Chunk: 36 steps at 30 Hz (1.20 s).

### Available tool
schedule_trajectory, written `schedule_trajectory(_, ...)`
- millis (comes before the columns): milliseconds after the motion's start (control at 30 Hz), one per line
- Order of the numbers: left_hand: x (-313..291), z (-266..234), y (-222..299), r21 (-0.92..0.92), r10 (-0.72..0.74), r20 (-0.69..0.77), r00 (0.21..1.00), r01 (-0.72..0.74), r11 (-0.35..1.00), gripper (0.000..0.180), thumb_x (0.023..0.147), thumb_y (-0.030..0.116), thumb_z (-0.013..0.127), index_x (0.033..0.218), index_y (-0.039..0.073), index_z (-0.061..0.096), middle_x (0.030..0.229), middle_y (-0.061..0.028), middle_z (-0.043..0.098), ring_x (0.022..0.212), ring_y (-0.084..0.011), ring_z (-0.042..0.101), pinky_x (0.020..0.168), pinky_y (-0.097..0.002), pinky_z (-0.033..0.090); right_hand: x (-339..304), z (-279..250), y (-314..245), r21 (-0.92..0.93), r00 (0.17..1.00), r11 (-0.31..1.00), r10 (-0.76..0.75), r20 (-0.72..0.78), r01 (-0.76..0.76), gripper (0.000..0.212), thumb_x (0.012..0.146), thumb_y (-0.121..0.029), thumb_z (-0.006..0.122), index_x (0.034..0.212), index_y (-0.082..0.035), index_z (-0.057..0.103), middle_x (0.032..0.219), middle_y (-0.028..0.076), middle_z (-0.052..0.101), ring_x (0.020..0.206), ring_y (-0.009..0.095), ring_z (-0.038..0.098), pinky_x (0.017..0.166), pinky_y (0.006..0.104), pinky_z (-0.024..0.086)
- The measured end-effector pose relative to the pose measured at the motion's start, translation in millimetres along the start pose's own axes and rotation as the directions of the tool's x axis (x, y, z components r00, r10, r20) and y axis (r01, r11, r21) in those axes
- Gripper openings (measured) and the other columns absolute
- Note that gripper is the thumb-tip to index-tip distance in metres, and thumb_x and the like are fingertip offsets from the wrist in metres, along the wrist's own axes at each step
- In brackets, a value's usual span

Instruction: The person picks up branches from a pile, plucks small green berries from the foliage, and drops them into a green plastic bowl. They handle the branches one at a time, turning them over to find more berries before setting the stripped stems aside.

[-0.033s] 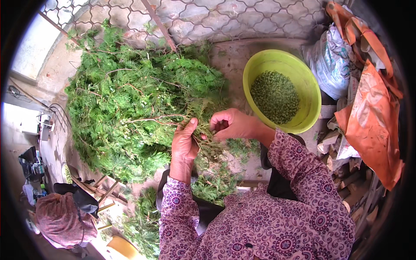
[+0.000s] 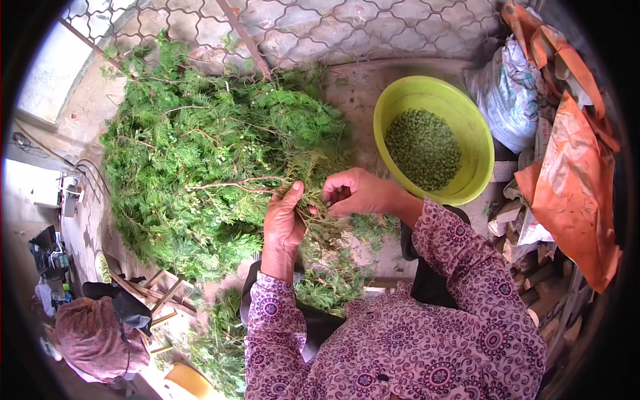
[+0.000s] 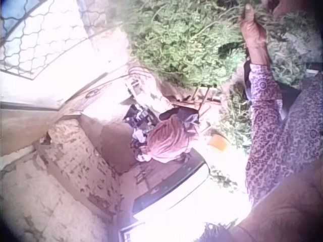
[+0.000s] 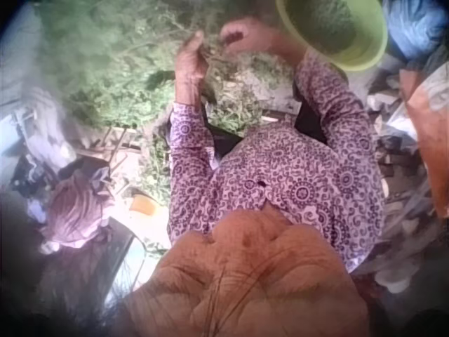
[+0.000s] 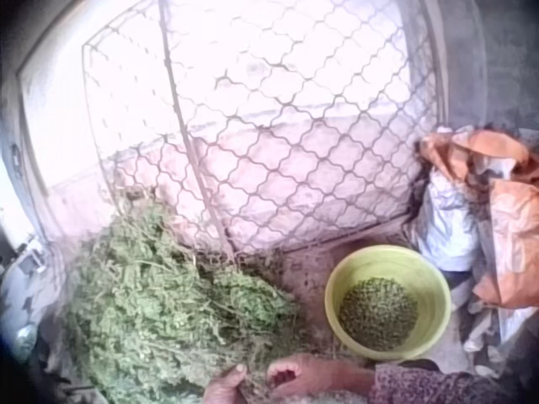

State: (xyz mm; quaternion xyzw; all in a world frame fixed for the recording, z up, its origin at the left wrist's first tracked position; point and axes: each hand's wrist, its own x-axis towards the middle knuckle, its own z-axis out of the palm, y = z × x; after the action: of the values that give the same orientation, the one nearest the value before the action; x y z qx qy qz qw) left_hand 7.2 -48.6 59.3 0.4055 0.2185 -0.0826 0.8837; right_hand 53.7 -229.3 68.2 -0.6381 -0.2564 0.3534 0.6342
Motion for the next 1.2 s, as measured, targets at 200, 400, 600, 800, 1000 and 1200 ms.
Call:
schedule_trajectory(200, 3, 0, -5, 0.023, -0.023, 0.023, 0.999, 0.022, 0.999, 0.036, 0.078, 0.013, 0.065, 0.106, 0.002, 0.046, 0.09, -0.0051, 0.054, 0.078, -0.0174, 0.052, 0.056, -0.033, 0.045, -3, -4, 0, -0.2, 1.0, 0.98, -0.007, -0.029, 0.002, 0.013, 0.073, -0.011, 0.064, 0.078, -0.003, 0.056, 0.064, -0.001, 0.054, 0.059, 0.003, 0.049, 0.052, 0.0186, 0.04)
schedule_trajectory(400, 2, -11, -9, 0.026, -0.063, 0.077, 0.995, 0.061, 0.998, 0.031, 0.079, 0.013, 0.064, 0.103, 0.001, 0.048, 0.088, -0.004, 0.055, 0.077, -0.0168, 0.054, 0.06, -0.0344, 0.046, -8, -13, -14, 0.087, 0.98, 0.981, 0.18, -0.09, -0.172, 0.01, 0.075, -0.012, 0.06, 0.077, -0.004, 0.053, 0.062, 0.0, 0.052, 0.049, 0.006, 0.046, 0.046, 0.0199, 0.037)
schedule_trajectory(600, 1, -30, -6, 0.223, 0.012, -0.002, 1.0, -0.011, 0.975, 0.031, 0.078, 0.018, 0.065, 0.101, 0.002, 0.053, 0.09, -0.0065, 0.058, 0.083, -0.0178, 0.054, 0.074, -0.0369, 0.042, -8, -23, -7, 0.498, 0.982, 0.856, 0.185, -0.044, -0.14, 0.005, 0.075, -0.007, 0.057, 0.076, -0.005, 0.052, 0.06, -0.003, 0.046, 0.044, 0.004, 0.039, 0.04, 0.0192, 0.03)
schedule_trajectory(800, -11, -26, -6, 0.718, 0.186, -0.026, 0.982, -0.111, 0.687, 0.035, 0.079, 0.014, 0.064, 0.107, -0.005, 0.054, 0.102, -0.013, 0.057, 0.098, -0.0182, 0.052, 0.084, -0.0332, 0.041, -10, -30, -5, 0.479, 0.963, 0.868, 0.228, -0.145, -0.134, 0.006, 0.075, -0.006, 0.059, 0.075, -0.005, 0.053, 0.057, -0.002, 0.045, 0.043, 0.005, 0.04, 0.039, 0.0202, 0.029)
schedule_trajectory(1000, -19, 2, -4, 0.714, 0.518, 0.624, 0.585, -0.696, -0.075, 0.047, 0.067, 0.001, 0.063, 0.113, 0.004, 0.053, 0.116, -0.0148, 0.051, 0.113, -0.0309, 0.045, 0.095, -0.0387, 0.033, -6, -13, -11, 0.255, 0.97, 0.936, 0.242, 0.034, -0.243, 0.008, 0.077, -0.01, 0.057, 0.077, -0.003, 0.052, 0.058, -0.002, 0.047, 0.043, 0.004, 0.039, 0.039, 0.0189, 0.03)
schedule_trajectory(1200, -19, 6, -6, 0.645, 0.336, 0.719, 0.609, -0.764, 0.005, 0.055, 0.07, -0.004, 0.056, 0.122, 0.006, 0.044, 0.121, -0.012, 0.048, 0.121, -0.0317, 0.037, 0.1, -0.0421, 0.026, -3, -11, -8, 0.298, 0.971, 0.925, 0.211, 0.109, -0.235, 0.011, 0.077, -0.012, 0.059, 0.078, -0.003, 0.052, 0.058, -0.001, 0.046, 0.044, 0.005, 0.04, 0.04, 0.0194, 0.03)
